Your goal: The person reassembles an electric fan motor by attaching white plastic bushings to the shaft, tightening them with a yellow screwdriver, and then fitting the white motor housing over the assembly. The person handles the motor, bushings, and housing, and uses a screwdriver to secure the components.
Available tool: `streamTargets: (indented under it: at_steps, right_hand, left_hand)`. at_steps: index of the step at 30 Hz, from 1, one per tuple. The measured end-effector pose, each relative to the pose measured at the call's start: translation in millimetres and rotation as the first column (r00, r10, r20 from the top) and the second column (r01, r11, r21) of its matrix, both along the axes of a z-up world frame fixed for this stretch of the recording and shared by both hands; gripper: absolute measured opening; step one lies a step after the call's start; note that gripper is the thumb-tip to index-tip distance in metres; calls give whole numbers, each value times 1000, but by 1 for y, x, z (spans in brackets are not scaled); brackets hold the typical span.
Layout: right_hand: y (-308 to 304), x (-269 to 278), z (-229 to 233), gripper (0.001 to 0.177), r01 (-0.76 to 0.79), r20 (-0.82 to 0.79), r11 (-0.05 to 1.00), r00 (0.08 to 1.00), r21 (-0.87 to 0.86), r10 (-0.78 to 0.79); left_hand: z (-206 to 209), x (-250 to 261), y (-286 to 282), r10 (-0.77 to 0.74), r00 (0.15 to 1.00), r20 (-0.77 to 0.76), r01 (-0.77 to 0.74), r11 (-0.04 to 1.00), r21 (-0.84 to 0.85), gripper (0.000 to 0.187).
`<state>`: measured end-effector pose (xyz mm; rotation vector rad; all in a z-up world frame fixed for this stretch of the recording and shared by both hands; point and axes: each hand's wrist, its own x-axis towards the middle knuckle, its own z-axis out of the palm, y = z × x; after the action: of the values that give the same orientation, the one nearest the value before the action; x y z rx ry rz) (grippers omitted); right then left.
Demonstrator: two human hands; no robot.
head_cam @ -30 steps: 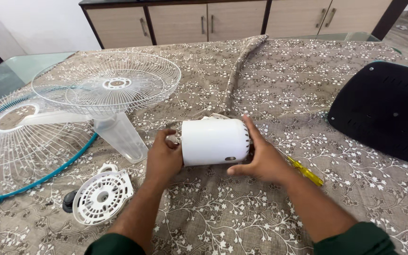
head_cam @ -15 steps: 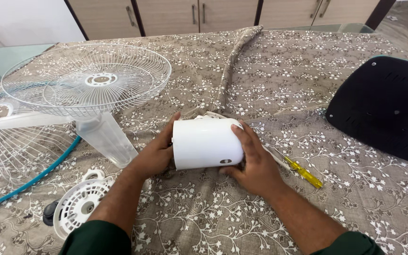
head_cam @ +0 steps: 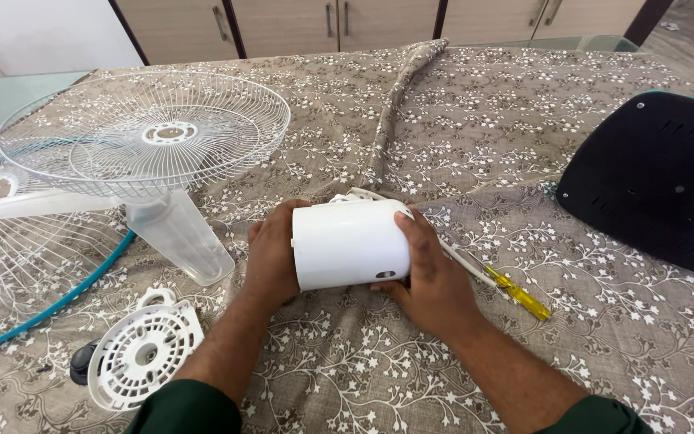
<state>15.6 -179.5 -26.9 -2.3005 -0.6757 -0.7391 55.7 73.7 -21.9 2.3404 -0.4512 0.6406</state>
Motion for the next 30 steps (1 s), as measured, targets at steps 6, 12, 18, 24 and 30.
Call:
streamTargets:
  at_steps: [6, 12, 18, 24, 30]
  right_hand:
    - [0, 0, 2, 105, 26, -63, 999, 998, -36, -28]
    - [1, 0, 5, 107, 18, -28, 999, 999, -34, -19]
    - [2, -1, 4, 104, 32, -76, 999, 997, -8, -32]
    - [1, -3, 2, 100, 26, -36, 1000, 999, -17, -27]
    - [2, -6, 2, 102, 69, 19, 997, 997, -32, -68]
  left_hand:
    - [-3, 8, 12, -254, 920, -299, 176, 948, -265, 97]
    - [4, 6, 4, -71, 974, -214, 62, 997, -49, 97]
    - [5, 2, -2, -124, 991, -46, 120, 989, -91, 71]
    - [8, -6, -1, -134, 973, -188, 103, 980, -170, 60]
    - [13, -16, 5, -180, 934, -309, 69, 939, -338, 62]
